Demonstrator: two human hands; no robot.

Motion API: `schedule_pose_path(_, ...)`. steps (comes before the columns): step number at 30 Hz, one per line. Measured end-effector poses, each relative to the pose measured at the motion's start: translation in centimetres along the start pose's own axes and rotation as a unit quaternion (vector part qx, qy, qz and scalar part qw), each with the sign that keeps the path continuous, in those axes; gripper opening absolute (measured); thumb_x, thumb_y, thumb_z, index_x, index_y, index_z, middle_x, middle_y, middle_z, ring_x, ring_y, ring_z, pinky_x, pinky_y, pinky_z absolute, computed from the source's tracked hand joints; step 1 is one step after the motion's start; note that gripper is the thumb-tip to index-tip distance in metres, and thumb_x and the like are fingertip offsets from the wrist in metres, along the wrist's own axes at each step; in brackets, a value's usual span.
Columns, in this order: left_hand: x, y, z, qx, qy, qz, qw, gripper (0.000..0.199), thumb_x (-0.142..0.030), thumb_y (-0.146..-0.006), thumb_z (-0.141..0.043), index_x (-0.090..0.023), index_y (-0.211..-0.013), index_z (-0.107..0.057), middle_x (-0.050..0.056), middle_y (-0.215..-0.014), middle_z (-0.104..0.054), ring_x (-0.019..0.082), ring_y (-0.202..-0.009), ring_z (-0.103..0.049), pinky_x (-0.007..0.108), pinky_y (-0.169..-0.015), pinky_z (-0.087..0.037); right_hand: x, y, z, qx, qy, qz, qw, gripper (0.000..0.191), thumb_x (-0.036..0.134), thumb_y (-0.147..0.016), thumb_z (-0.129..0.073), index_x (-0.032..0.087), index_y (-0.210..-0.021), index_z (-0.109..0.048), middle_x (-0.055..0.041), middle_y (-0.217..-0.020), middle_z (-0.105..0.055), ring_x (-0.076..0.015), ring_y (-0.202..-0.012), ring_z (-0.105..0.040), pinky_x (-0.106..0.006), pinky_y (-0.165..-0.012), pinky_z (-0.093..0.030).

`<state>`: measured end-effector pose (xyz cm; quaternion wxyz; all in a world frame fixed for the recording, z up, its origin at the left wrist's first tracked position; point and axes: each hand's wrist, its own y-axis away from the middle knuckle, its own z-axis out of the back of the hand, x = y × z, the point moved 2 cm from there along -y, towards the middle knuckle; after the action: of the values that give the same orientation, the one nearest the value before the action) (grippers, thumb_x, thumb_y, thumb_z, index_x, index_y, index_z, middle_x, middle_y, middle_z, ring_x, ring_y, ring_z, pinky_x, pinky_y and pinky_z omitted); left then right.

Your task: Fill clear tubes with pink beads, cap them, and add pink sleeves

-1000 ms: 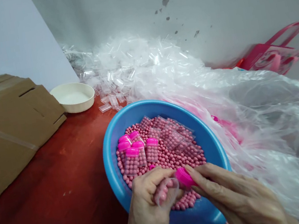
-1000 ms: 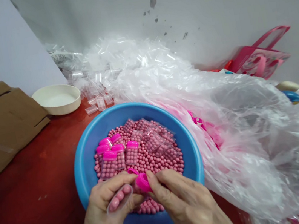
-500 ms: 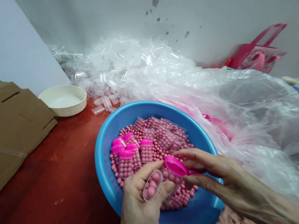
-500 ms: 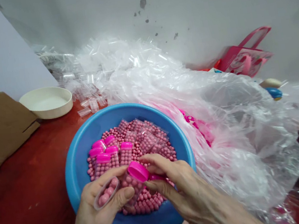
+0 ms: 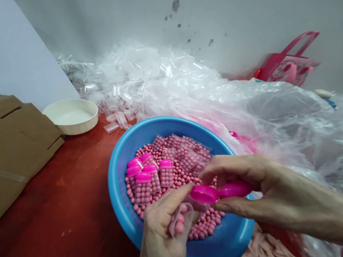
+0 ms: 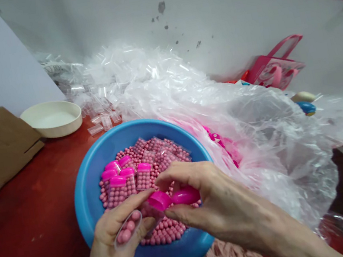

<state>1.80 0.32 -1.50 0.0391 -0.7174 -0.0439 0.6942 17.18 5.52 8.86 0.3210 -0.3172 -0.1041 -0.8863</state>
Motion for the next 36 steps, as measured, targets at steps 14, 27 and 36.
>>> schedule_pose_path(14,-0.3,-0.3,-0.4,0.045,0.108,0.061,0.991,0.019,-0.007,-0.075,-0.059,-0.021,-0.083,-0.07,-0.008,-0.056,-0.044,0.004,-0.047,-0.038,0.008,-0.049,-0.044,-1.8,-1.1,-2.2,-0.042,-0.162,-0.02,0.986,0.028,0.021,-0.078,-0.068,0.025,-0.105,-0.065,0.0002,-0.092,-0.066,-0.0119,-0.078,-0.061,-0.024,-0.067,-0.049)
schedule_pose_path(27,-1.0,-0.7,0.2,-0.039,-0.035,0.039,0.998,0.009,-0.017,-0.066,-0.071,-0.019,-0.075,-0.073,-0.005,-0.052,-0.059,0.007,-0.043,-0.05,0.012,-0.044,-0.049,-2.1,0.0,-1.9,-0.04,-0.201,-0.069,0.976,0.007,0.026,-0.083,-0.061,0.022,-0.087,-0.065,0.001,-0.084,-0.06,-0.0124,-0.079,-0.056,-0.024,-0.07,-0.046)
schedule_pose_path(36,-0.9,-0.3,0.2,-0.071,-0.076,-0.08,0.991,0.025,-0.001,-0.066,-0.068,-0.021,-0.082,-0.069,-0.008,-0.061,-0.064,0.004,-0.05,-0.058,0.005,-0.05,-0.048,-1.3,0.5,-2.6,-0.082,-0.069,0.026,0.994,0.012,0.017,-0.087,-0.057,0.023,-0.096,-0.063,0.0005,-0.084,-0.06,-0.0118,-0.076,-0.058,-0.024,-0.064,-0.046)
